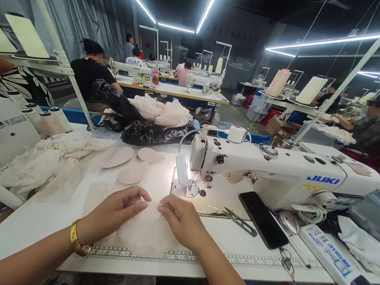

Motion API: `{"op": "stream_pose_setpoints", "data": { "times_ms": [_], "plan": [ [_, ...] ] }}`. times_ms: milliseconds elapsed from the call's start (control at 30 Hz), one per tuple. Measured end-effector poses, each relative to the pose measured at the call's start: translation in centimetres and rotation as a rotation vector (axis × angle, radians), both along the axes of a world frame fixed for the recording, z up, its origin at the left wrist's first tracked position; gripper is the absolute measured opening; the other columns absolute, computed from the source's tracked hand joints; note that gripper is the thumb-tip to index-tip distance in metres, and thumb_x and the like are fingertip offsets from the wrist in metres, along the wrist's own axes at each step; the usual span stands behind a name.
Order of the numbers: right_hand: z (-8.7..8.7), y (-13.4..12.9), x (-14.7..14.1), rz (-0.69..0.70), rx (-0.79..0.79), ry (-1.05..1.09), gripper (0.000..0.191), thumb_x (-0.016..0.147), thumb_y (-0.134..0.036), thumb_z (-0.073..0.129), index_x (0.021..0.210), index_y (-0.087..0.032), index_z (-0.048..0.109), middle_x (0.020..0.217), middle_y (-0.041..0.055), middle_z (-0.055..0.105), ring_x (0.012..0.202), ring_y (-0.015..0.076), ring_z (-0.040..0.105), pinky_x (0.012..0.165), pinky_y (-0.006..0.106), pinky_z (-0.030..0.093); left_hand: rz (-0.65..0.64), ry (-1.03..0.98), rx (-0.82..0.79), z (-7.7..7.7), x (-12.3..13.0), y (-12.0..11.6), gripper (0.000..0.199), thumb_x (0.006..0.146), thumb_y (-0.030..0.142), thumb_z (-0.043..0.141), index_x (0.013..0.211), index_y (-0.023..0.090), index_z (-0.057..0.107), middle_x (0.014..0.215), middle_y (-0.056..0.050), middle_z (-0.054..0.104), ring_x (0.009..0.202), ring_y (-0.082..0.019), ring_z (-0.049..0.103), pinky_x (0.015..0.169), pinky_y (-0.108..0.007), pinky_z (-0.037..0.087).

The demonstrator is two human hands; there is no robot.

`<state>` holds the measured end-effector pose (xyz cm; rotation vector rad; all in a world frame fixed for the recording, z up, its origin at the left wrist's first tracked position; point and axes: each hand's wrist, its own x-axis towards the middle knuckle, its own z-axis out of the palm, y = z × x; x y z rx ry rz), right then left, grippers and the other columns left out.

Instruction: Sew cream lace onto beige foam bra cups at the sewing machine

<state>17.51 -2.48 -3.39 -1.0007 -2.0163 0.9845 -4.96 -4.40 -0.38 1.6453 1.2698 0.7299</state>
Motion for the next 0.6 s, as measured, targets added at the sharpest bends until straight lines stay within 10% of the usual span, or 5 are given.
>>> {"op": "stream_pose_setpoints", "data": {
  "times_ms": [300, 500, 600],
  "plan": [
    [0.8, -3.3, 0.3, -0.075, 0.556, 0.173, 0.023, 0.102, -0.015, 0.048, 0.109, -0.024, 0.068, 0.097, 0.0069, 0.069, 0.092, 0.0217, 0.061, 0.081, 0.037, 0.048, 0.161, -0.057, -0.169, -1.7, 0.5, 0.8, 0.058, 0.088, 0.074, 0.045, 0.076, 0.018, 0.057, 0.063, 0.004, 0.040, 0.062, -0.015, 0.038, 0.059, -0.028, 0.032],
    [-0.3, -1.4, 0.6, -0.144, -0.346, 0.243, 0.034, 0.103, -0.051, 0.049, 0.084, -0.023, 0.055, 0.061, -0.0041, 0.061, 0.051, 0.0145, 0.057, 0.056, 0.029, 0.042, 0.080, 0.437, 0.261, 0.0, -1.1, 2.1, 0.027, 0.094, 0.043, 0.053, 0.102, 0.020, 0.066, 0.075, 0.001, 0.059, 0.069, -0.020, 0.055, 0.066, -0.032, 0.041],
    [-1.4, 0.7, 0.7, -0.184, -0.510, 0.270, 0.035, 0.098, -0.055, 0.055, 0.083, -0.023, 0.056, 0.058, -0.0046, 0.062, 0.052, 0.0142, 0.054, 0.056, 0.027, 0.036, 0.025, 0.818, 0.529, 0.1, -2.8, 4.1, 0.038, 0.089, 0.027, 0.060, 0.127, 0.020, 0.060, 0.113, -0.009, 0.068, 0.103, -0.027, 0.062, 0.089, -0.039, 0.047]
  ]
}}
